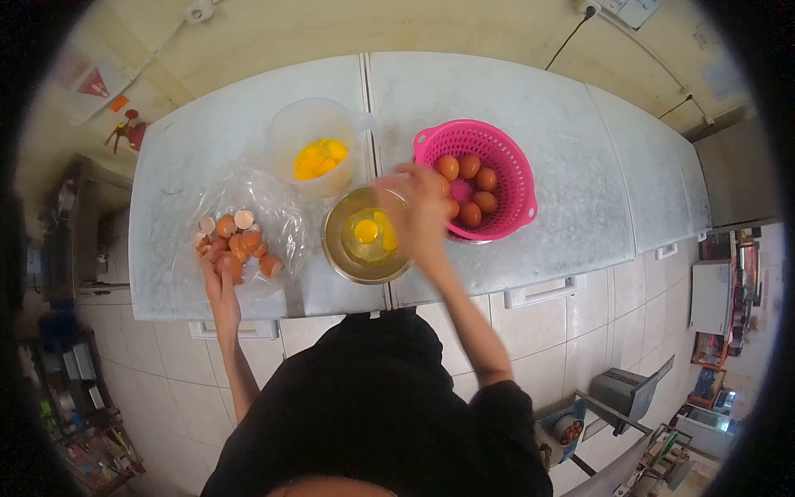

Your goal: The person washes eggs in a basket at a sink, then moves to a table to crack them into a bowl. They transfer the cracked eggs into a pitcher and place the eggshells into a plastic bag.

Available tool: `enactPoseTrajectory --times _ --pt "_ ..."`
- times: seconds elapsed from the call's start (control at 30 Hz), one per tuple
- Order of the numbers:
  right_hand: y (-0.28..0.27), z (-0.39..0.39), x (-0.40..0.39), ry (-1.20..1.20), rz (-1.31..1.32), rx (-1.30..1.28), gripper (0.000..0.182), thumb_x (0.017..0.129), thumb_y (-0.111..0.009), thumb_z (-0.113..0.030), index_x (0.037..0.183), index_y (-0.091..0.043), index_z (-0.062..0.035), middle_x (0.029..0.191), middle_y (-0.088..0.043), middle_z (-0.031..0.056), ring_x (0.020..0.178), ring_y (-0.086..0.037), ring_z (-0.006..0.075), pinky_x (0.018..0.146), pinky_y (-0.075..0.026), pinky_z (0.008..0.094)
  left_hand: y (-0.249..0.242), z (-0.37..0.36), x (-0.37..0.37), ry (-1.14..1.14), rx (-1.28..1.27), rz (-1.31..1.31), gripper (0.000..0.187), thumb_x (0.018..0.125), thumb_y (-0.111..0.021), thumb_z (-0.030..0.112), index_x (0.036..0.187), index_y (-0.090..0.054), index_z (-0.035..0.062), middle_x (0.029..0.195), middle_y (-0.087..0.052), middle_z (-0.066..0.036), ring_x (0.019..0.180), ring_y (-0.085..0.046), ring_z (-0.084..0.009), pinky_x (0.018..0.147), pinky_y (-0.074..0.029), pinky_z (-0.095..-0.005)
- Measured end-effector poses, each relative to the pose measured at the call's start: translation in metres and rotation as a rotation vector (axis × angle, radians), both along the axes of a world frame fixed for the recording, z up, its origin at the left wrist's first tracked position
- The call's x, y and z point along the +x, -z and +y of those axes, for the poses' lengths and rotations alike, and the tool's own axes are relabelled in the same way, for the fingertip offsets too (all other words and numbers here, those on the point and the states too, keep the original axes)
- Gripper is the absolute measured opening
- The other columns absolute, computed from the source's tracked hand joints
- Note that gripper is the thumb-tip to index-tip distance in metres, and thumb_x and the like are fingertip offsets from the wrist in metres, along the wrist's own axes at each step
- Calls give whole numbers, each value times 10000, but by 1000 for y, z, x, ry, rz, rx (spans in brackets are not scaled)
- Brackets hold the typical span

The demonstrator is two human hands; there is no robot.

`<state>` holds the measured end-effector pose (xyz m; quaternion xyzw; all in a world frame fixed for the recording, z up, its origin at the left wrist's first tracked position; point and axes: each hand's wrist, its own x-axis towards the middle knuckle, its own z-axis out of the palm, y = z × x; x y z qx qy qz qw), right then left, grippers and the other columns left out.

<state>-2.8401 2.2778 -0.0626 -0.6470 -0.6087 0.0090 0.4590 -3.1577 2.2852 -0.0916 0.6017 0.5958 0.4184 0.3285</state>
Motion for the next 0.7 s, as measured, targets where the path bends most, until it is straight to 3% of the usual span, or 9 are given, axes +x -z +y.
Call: enactPoseTrajectory --times 0.03,0.07,0.13,0.23,0.37,0.53,0.57,0.63,0.7 --pt "10 8 38 114 -104 17 65 758 -664 -119 758 -679 -56 943 -617 121 820 -603 279 681 -495 353 4 -2 -1 46 -164 -213 372 941 -499 282 1222 -458 42 1124 -496 -119 1019 -556 -255 753 -507 -323" --pt "18 15 72 220 -274 -222 152 784 -645 -175 864 -689 -53 942 -622 128 830 -608 303 701 -497 397 8 -3 3 45 -162 -216 372 941 -499 282 1222 -458 42 1124 -496 -119 1019 -556 -255 753 -507 -323" --pt "40 35 116 255 -310 -562 273 774 -650 -270 912 -663 -35 955 -617 161 863 -606 344 732 -497 453 12 -10 23 226 -557 -753 301 944 -481 282 1151 -480 63 1129 -508 -113 973 -581 -275 747 -517 -313" --pt "84 63 143 226 -342 -761 366 716 -679 -324 898 -621 -12 951 -592 218 907 -589 387 747 -508 480 6 -14 64 300 -712 -940 315 928 -484 267 1183 -476 81 1126 -531 -111 930 -589 -264 794 -503 -346" --pt "102 72 141 276 -374 -754 413 677 -702 -315 907 -598 12 948 -575 263 891 -589 419 754 -507 484 16 -1 103 527 -881 -1119 374 939 -436 319 1203 -465 57 1138 -536 -127 927 -586 -268 793 -503 -329" --pt "101 59 127 283 -293 -390 451 616 -739 -251 939 -556 4 954 -571 272 869 -583 430 743 -504 470 15 12 131 629 -933 -1219 464 952 -375 379 1223 -447 10 1148 -530 -139 914 -584 -273 782 -502 -320" --pt "96 60 130 278 -295 -388 451 616 -739 -251 939 -556 4 954 -571 272 869 -583 430 743 -504 470 17 13 134 632 -934 -1216 478 950 -374 390 1223 -447 4 1154 -527 -141 909 -585 -275 780 -502 -321" --pt "84 60 142 146 96 -517 472 607 -740 -233 968 -544 0 981 -577 254 932 -556 421 797 -477 478 19 15 139 631 -930 -1216 492 949 -373 400 1223 -446 -2 1159 -524 -143 904 -585 -277 778 -502 -322" --pt "85 60 139 156 -54 -532 478 622 -736 -256 984 -553 -2 963 -601 242 912 -579 399 796 -481 472 20 16 143 579 -951 -1231 473 960 -359 389 1232 -444 11 1163 -514 -140 924 -577 -279 793 -501 -339"
